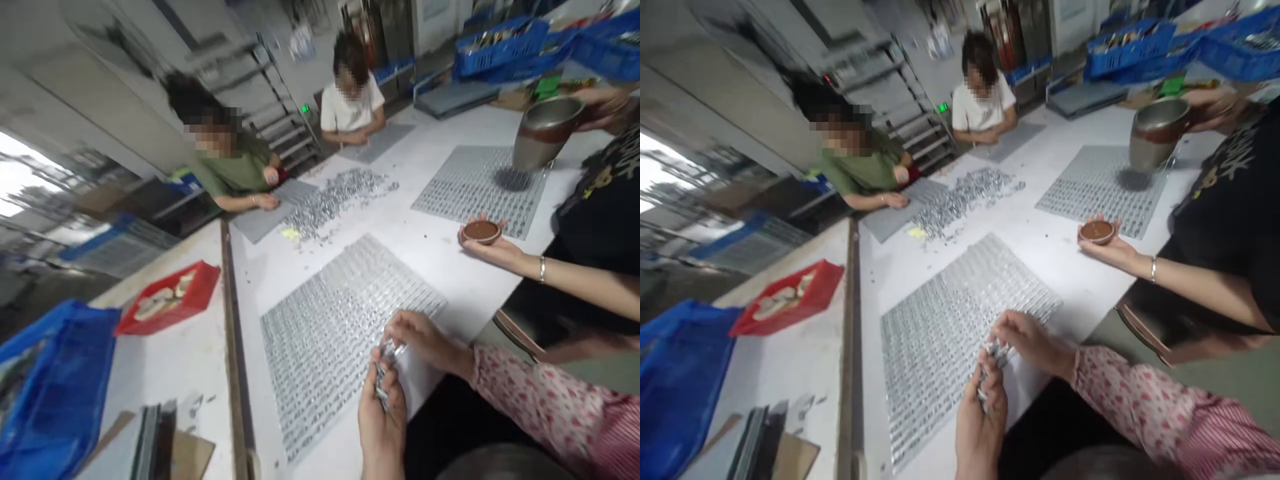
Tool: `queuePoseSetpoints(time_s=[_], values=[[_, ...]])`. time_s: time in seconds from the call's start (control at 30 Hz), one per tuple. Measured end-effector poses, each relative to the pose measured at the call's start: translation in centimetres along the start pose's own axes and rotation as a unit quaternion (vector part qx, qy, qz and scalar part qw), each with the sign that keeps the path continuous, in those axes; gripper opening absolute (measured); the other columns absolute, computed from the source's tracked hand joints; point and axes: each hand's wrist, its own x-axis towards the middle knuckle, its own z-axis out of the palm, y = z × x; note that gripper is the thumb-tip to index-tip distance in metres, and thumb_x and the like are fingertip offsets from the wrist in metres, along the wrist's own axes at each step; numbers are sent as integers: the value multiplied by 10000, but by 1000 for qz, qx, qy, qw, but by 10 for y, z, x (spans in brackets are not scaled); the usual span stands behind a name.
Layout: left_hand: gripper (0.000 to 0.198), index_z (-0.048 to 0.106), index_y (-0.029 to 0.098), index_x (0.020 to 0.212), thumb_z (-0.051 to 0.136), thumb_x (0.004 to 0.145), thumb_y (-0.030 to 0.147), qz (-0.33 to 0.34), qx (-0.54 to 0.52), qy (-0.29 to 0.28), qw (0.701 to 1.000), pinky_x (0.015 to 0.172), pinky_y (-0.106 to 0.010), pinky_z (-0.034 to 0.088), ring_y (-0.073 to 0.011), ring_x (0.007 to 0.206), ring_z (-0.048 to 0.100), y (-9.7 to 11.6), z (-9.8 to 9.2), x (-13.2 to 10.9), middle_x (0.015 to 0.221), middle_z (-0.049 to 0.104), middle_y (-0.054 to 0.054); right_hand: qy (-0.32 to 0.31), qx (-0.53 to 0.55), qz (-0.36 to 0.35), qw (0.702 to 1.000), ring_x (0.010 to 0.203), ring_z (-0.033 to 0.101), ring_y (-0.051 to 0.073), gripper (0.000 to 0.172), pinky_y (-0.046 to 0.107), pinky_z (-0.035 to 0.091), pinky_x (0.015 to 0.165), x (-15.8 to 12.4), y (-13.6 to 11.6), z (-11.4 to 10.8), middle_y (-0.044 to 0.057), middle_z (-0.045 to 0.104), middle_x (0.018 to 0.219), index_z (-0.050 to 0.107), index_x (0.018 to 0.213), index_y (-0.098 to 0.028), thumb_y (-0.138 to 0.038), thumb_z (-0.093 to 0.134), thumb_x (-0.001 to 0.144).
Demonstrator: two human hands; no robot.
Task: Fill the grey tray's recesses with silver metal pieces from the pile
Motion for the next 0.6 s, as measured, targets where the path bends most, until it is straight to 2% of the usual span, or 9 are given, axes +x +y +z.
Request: queuePoseSetpoints(time_s=[0.1, 0.17, 0.23, 0.33, 0.47, 0.6], values=[[146, 563, 141, 956, 417, 951, 124, -11, -55, 60, 997, 312, -103, 306, -20, 415, 422, 5, 15, -3, 670, 545, 21, 9, 26, 40, 999, 585, 528, 103, 261, 236, 429, 579, 24, -9, -11, 32, 675, 708, 648, 758, -151, -409, 640, 792], [176, 552, 132, 993, 378, 964, 126, -14, -85, 72, 994, 322, -105, 314, -21, 425, 430, 14, 21, -1, 680, 540, 19, -4, 24, 58, 998, 589, 539, 98, 261, 227, 427, 564, 42, -11, -16, 38, 690, 743, 641, 769, -147, -407, 662, 773], [196, 538, 129, 997, 343, 975, 132, -27, -125, 53, 990, 338, -105, 327, -24, 439, 443, 25, 23, 4, 688, 541, 14, -18, 0, 63, 998, 608, 560, 104, 254, 229, 435, 573, 61, -13, -17, 38, 689, 752, 630, 772, -145, -397, 658, 772], [237, 509, 146, 931, 279, 990, 136, -52, -181, -9, 982, 372, -107, 354, -25, 458, 460, 47, 27, 16, 698, 541, 12, -19, -74, 36, 996, 615, 544, 97, 231, 226, 424, 598, 94, -14, -13, 9, 638, 689, 615, 739, -136, -362, 646, 769], [227, 504, 165, 913, 295, 999, 181, -14, -215, -81, 973, 481, -129, 448, -48, 576, 554, 77, 38, 37, 743, 578, 3, -35, -164, -7, 986, 586, 478, 75, 221, 202, 367, 569, 143, -5, 1, -19, 583, 659, 626, 742, -127, -347, 638, 761], [239, 522, 175, 901, 320, 1001, 252, 27, -204, -68, 976, 558, -144, 497, -71, 676, 602, 95, 37, 55, 785, 603, -9, -31, -247, -1, 969, 564, 448, 70, 209, 196, 339, 568, 180, 11, 14, -33, 548, 606, 661, 746, -116, -324, 645, 748]])
